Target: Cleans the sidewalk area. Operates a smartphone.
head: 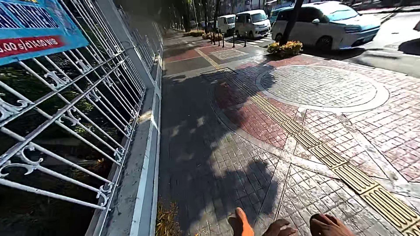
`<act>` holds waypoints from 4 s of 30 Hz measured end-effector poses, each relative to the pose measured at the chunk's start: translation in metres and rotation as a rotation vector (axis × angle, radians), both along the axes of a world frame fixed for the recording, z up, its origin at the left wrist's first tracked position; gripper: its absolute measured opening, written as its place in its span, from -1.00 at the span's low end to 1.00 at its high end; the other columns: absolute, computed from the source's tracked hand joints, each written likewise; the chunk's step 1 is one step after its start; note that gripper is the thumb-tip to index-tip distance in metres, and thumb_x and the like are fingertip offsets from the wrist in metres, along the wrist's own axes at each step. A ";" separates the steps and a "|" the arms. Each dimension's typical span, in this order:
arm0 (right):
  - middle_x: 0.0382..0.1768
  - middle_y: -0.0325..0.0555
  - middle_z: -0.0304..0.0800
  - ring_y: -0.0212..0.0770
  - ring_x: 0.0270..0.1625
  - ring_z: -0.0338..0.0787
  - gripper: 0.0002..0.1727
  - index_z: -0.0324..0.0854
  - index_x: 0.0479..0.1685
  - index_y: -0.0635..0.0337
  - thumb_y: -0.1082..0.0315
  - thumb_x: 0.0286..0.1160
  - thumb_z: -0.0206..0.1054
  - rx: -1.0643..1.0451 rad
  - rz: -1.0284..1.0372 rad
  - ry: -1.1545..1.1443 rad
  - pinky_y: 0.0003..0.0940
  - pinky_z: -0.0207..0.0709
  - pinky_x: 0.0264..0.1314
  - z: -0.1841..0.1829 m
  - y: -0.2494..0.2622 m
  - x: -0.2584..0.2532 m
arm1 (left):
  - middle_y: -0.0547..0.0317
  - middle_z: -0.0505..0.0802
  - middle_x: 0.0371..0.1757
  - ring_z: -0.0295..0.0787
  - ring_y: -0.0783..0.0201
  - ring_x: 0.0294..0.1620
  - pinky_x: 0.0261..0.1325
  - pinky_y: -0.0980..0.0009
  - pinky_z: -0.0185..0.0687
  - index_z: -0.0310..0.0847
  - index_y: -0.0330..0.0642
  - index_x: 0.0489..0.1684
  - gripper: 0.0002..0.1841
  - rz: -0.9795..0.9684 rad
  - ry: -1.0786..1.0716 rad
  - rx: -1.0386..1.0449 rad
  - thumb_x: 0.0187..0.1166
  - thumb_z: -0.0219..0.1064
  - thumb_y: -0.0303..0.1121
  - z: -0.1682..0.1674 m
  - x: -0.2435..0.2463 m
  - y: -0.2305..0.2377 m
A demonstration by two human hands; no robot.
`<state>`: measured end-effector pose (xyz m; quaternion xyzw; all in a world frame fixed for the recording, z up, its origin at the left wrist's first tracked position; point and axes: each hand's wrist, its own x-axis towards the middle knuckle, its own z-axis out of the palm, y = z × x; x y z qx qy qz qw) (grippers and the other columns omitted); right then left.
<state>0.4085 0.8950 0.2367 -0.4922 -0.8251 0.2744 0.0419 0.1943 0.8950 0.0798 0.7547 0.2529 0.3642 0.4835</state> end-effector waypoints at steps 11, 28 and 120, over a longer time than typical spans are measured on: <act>-0.26 0.17 0.75 0.09 -0.08 0.74 -0.41 0.75 -0.31 0.40 0.06 0.76 0.00 0.174 -0.568 0.486 0.12 0.54 0.08 -0.022 0.331 -0.039 | -0.27 0.78 0.30 0.73 0.16 0.34 0.51 0.28 0.55 0.51 -0.72 0.33 -0.54 0.302 -0.224 -0.110 0.61 0.26 -0.44 0.027 0.014 0.319; 0.30 0.48 0.67 0.24 0.36 0.72 -0.49 0.64 0.31 0.57 0.22 0.68 0.26 0.165 -0.264 0.861 0.01 0.62 0.43 -0.108 0.752 -0.060 | 0.42 0.80 0.19 0.74 0.60 0.21 0.29 0.45 0.71 0.22 -0.12 0.57 -0.41 0.862 -0.857 -0.624 0.86 -0.29 0.14 0.034 0.037 0.714; 0.11 -0.15 0.84 -0.39 0.15 0.84 -0.19 0.40 0.43 0.33 0.28 0.14 0.72 -0.490 0.229 0.930 -0.44 0.73 0.29 -0.088 1.906 -0.380 | 0.16 0.89 0.15 0.86 0.23 0.19 0.20 0.15 0.83 0.49 0.00 0.42 -0.41 0.655 -0.982 -0.689 0.83 -0.33 0.14 0.050 -0.327 1.831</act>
